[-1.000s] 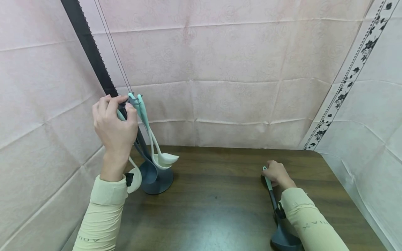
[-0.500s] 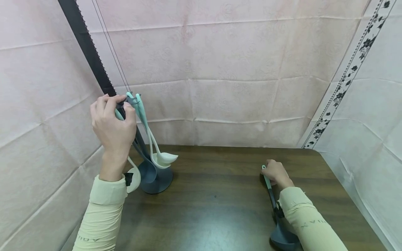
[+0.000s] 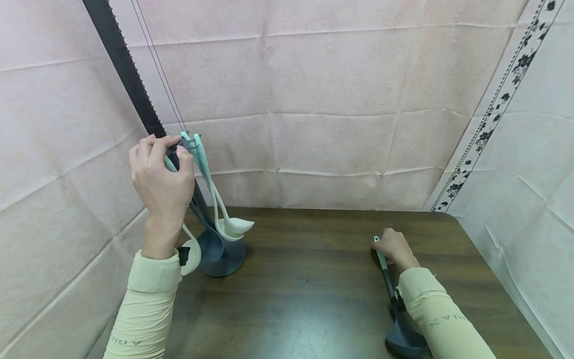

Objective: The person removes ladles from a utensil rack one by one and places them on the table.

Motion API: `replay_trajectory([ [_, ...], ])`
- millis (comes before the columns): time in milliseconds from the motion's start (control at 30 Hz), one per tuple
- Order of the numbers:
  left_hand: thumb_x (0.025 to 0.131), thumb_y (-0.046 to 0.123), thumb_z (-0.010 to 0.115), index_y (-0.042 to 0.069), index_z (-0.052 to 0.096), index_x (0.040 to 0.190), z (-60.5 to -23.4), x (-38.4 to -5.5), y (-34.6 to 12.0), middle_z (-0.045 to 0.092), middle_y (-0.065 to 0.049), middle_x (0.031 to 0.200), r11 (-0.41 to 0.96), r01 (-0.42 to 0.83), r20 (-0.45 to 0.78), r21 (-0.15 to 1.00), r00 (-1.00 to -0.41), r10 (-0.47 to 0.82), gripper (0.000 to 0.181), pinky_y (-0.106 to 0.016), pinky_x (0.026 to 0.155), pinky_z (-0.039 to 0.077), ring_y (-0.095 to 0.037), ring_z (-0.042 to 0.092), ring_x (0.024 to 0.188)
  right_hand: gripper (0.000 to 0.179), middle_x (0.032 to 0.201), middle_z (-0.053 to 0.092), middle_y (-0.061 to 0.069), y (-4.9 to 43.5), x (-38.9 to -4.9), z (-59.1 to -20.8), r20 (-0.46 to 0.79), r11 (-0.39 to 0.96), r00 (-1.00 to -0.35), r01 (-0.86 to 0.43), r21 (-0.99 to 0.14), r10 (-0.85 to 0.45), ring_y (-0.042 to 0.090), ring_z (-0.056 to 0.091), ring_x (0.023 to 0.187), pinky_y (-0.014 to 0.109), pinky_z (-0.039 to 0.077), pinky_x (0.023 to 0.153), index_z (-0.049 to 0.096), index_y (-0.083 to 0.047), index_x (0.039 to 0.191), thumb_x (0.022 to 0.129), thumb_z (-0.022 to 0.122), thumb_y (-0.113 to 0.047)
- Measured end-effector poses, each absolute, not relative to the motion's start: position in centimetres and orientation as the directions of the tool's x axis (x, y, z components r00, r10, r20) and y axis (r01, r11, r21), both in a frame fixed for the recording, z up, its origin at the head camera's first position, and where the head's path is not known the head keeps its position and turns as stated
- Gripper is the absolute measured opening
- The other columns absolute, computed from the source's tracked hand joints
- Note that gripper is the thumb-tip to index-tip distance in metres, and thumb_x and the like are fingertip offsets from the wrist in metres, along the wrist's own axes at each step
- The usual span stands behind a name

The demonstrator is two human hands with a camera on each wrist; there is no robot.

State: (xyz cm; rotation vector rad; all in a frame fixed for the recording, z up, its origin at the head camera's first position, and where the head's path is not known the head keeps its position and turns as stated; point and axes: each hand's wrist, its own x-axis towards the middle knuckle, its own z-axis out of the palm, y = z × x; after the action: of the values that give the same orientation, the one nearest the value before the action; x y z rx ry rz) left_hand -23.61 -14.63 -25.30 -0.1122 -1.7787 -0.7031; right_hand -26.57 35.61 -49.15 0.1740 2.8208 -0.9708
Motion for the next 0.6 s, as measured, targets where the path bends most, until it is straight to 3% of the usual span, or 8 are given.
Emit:
replay_trajectory([
  [600,0.095,0.033,0.055,0.004,0.08,0.111,-25.3,-23.55,-14.48,0.07,-0.016,0.109,0.818,0.421,0.906,0.393,-0.329,-0.266,0.041,-0.057,0.093,0.052,-0.036,0.058,0.124,0.024,0.084,0.056,0.017,35.71,-26.37,-49.04,-0.165,0.793,-0.984,0.148,-0.591,0.06,0.027,0.062,0.069,0.038,0.06,0.052,0.055,0.002,0.094,0.094,0.07,-0.017],
])
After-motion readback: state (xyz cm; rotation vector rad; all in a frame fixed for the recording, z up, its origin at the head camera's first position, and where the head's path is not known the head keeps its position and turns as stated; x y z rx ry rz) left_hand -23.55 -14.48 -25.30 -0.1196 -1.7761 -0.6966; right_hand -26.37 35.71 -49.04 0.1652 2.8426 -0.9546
